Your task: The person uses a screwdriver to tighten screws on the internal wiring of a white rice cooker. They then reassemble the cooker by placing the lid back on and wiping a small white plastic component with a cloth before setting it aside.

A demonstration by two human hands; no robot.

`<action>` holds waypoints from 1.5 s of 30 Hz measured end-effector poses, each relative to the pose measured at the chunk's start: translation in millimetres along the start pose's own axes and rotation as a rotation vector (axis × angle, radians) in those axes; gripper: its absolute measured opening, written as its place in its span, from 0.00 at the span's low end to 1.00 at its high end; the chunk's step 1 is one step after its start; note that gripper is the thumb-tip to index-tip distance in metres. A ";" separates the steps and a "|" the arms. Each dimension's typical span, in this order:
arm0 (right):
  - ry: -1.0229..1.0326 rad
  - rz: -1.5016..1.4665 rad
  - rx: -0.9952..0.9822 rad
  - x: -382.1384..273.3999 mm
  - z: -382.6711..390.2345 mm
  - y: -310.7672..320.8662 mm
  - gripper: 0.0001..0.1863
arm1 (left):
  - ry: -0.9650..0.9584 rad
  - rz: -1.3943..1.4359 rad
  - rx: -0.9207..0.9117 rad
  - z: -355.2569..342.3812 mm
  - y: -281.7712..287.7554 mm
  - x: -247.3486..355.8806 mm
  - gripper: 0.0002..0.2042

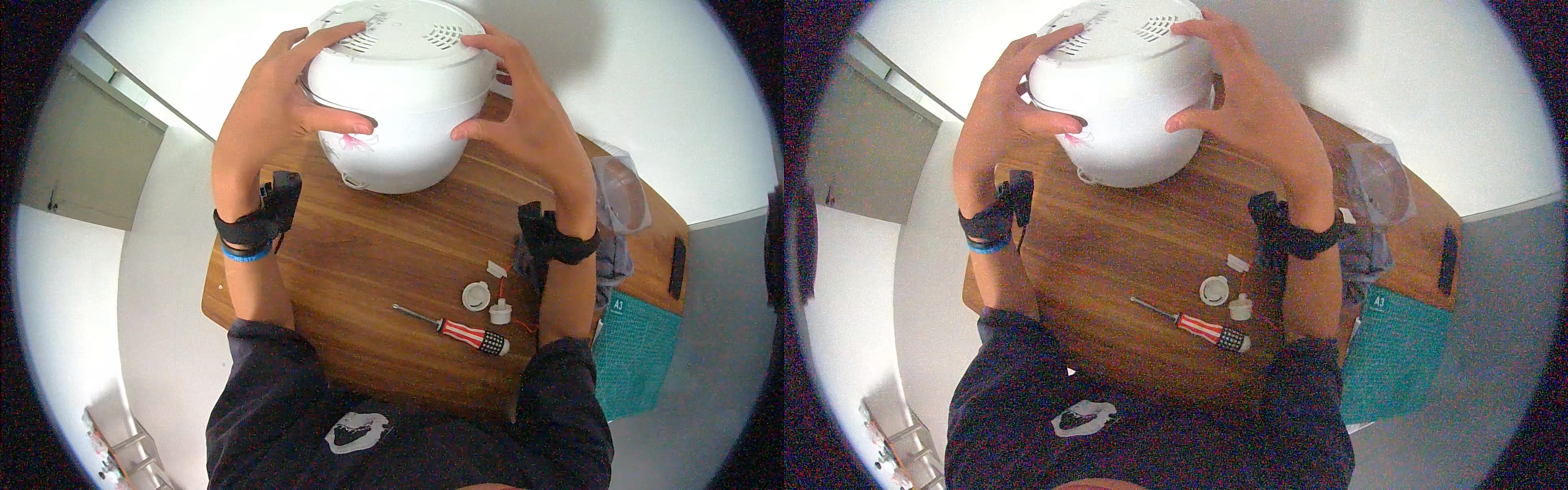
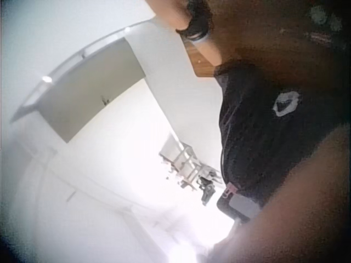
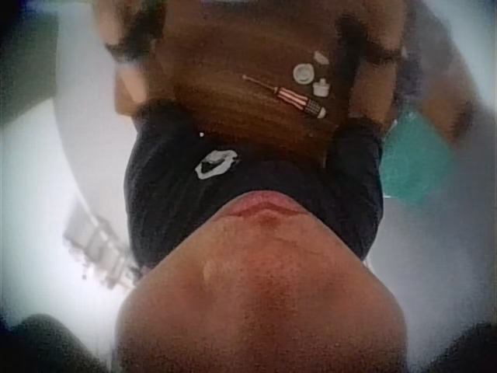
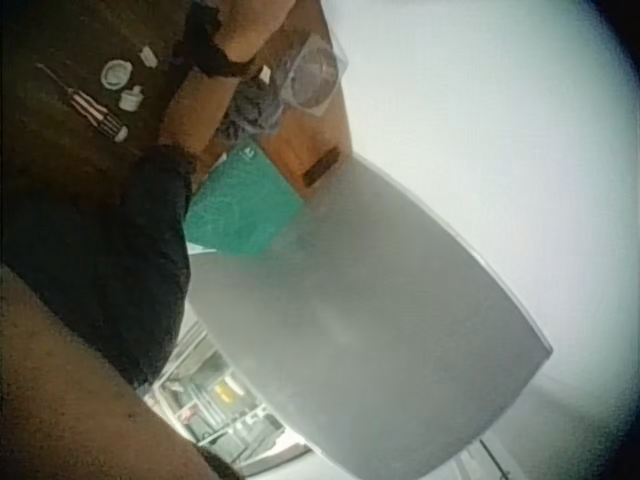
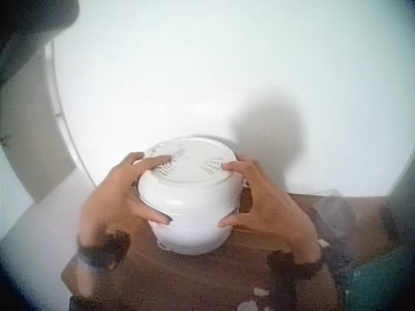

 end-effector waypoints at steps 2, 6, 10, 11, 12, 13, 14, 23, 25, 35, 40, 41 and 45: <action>0.000 0.028 0.003 -4.0 1.3 0.1 0.55 | 0.014 0.009 0.029 4.9 1.0 2.9 0.51; 0.001 0.071 0.008 -11.4 3.1 -1.6 0.54 | 0.042 -0.030 0.008 12.5 4.6 5.3 0.53; 0.066 0.129 -0.008 -21.0 -3.6 -4.3 0.54 | 0.052 0.037 0.001 20.4 4.4 -2.8 0.53; 0.069 0.175 -0.002 -23.8 -3.3 -5.5 0.54 | 0.028 0.063 0.032 20.7 5.4 -2.8 0.51; 0.071 0.221 0.005 -27.4 -3.0 -6.3 0.55 | 0.009 0.081 0.026 22.0 6.2 -3.6 0.52; 0.077 0.238 -0.002 -33.5 -2.3 -8.2 0.55 | -0.012 0.100 0.020 24.2 8.8 -5.8 0.52; 0.078 0.256 -0.008 -39.7 0.6 -10.8 0.55 | -0.033 0.122 0.011 26.5 10.4 -7.7 0.52; 0.084 0.196 -0.082 -57.0 11.8 7.3 0.43 | -0.020 -0.199 -0.170 39.9 41.0 1.5 0.51; 0.179 0.222 -0.060 -61.9 14.8 8.9 0.40 | -0.007 -0.234 -0.203 42.3 46.6 13.9 0.48; 0.103 0.312 0.090 -75.7 30.3 -18.8 0.46 | -0.025 -0.265 -0.079 49.4 13.7 98.0 0.39; 0.124 0.205 -0.003 -66.7 25.4 -0.6 0.47 | -0.134 -0.165 -0.108 32.9 14.5 65.1 0.38; 0.136 0.179 -0.037 -57.8 24.4 6.2 0.46 | -0.168 -0.096 -0.122 29.6 15.4 59.8 0.37; 0.320 0.250 -0.038 -46.0 14.5 15.2 0.42 | -0.215 0.082 -0.154 24.2 16.2 42.7 0.38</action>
Point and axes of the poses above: each hand's wrist, its own z-axis away from the middle knuckle, its own y-axis out of the back of the hand, x = y × z, the point moved 7 cm from there along -z, towards the middle knuckle, and after that the axes turned 10 degrees about -z, right-handed, at the moved point
